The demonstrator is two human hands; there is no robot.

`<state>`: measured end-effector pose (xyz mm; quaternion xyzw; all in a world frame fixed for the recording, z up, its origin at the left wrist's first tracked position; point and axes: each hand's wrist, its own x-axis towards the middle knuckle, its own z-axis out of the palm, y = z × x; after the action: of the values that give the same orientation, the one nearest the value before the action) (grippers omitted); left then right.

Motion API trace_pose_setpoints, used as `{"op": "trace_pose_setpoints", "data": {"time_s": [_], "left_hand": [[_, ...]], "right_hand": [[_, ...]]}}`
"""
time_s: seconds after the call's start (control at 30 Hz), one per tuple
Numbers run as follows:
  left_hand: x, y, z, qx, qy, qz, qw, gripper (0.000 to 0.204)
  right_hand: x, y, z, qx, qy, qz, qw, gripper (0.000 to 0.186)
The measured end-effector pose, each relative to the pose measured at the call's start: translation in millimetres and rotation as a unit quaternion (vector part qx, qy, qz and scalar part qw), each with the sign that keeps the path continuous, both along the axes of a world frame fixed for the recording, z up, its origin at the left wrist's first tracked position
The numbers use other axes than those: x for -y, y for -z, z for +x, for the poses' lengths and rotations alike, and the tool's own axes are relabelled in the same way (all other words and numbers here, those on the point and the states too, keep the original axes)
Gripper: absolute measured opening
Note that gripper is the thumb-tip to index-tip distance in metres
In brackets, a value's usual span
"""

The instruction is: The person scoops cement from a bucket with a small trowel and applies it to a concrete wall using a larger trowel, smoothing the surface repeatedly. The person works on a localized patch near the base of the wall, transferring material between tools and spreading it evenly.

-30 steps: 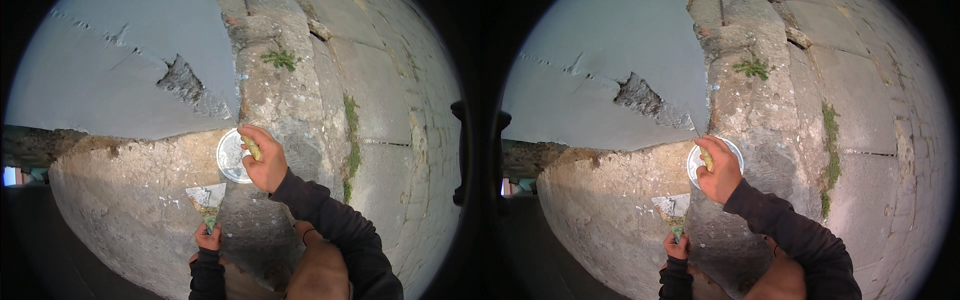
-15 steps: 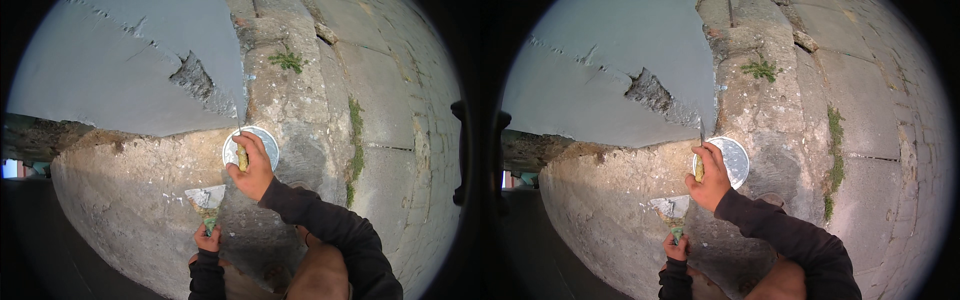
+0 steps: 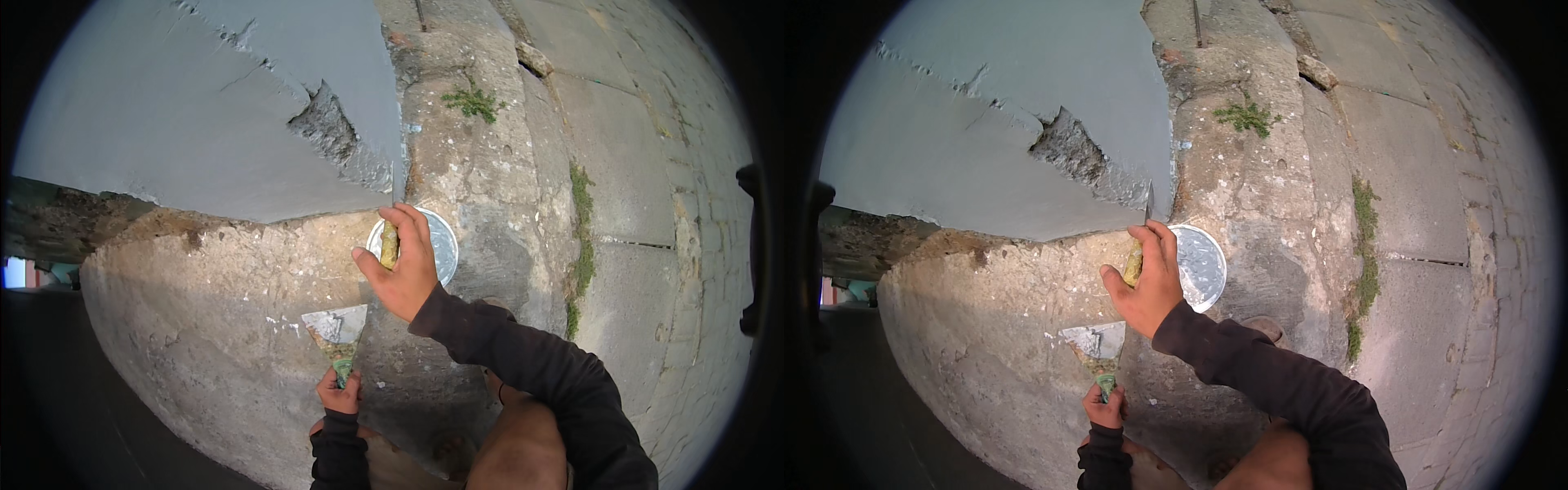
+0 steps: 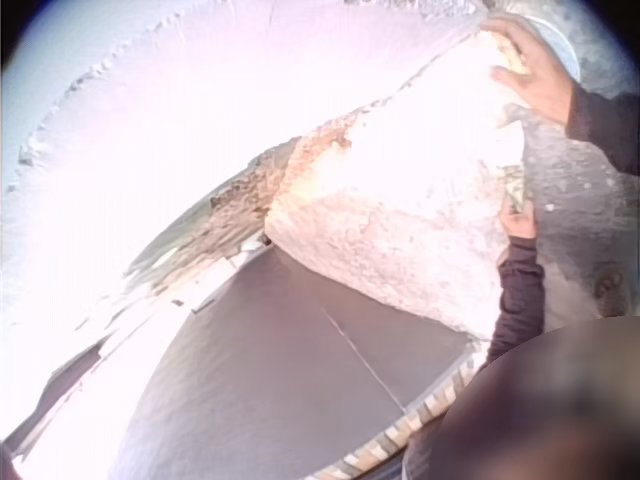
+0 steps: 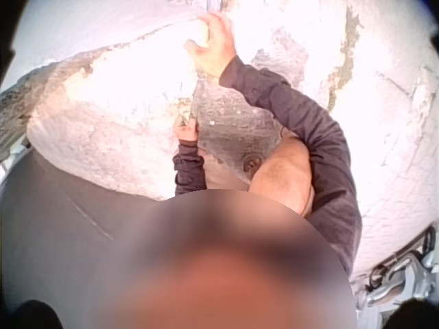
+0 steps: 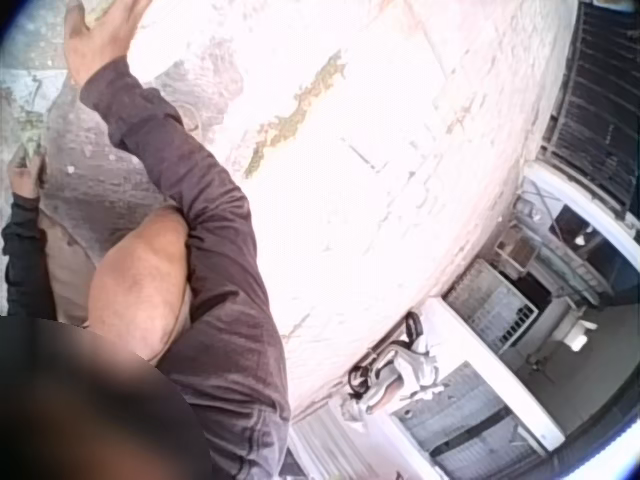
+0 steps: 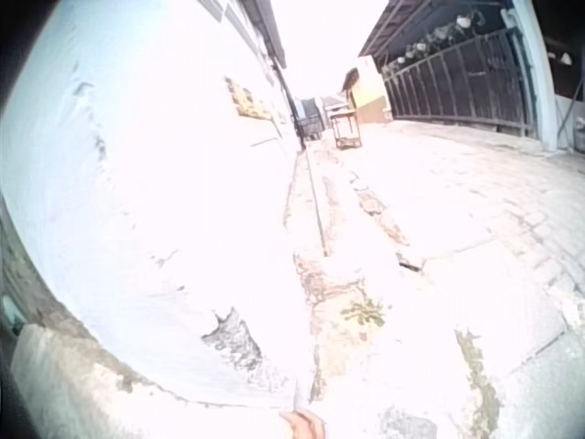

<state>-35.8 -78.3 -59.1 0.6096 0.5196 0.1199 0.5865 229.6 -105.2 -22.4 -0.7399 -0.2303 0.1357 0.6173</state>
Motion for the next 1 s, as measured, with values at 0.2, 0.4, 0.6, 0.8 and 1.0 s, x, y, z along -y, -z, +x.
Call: {"op": "trace_pose_setpoints", "data": {"time_s": [0.2, 0.4, 0.6, 0.8, 1.0], "left_hand": [[0, 3, 0, -0.006, -0.001, 0.014, 1.0, 0.008], [-1, 6, 0, 0.01, -0.004, -0.004, 1.0, 0.013], [0, 9, 1, 0.01, -0.002, -0.017, 1.0, 0.013], [1, 9, 3, 0.016, 0.003, -0.016, 1.0, 0.008], [-1, 5, 4, 0.007, -0.01, -0.029, 0.999, 0.006]], "right_hand": [[-9, -24, -6, 0.007, -0.037, 0.03, 0.999, 0.071], [7, -34, -10, 0.008, -0.054, 0.041, 0.998, 0.079], [0, -24, 23, -0.034, -0.016, -0.006, 0.999, 0.077], [-3, -40, 19, 0.005, -0.054, 0.001, 0.999, 0.074], [18, -34, 19, 0.032, -0.048, 0.047, 0.997, 0.067]]}}
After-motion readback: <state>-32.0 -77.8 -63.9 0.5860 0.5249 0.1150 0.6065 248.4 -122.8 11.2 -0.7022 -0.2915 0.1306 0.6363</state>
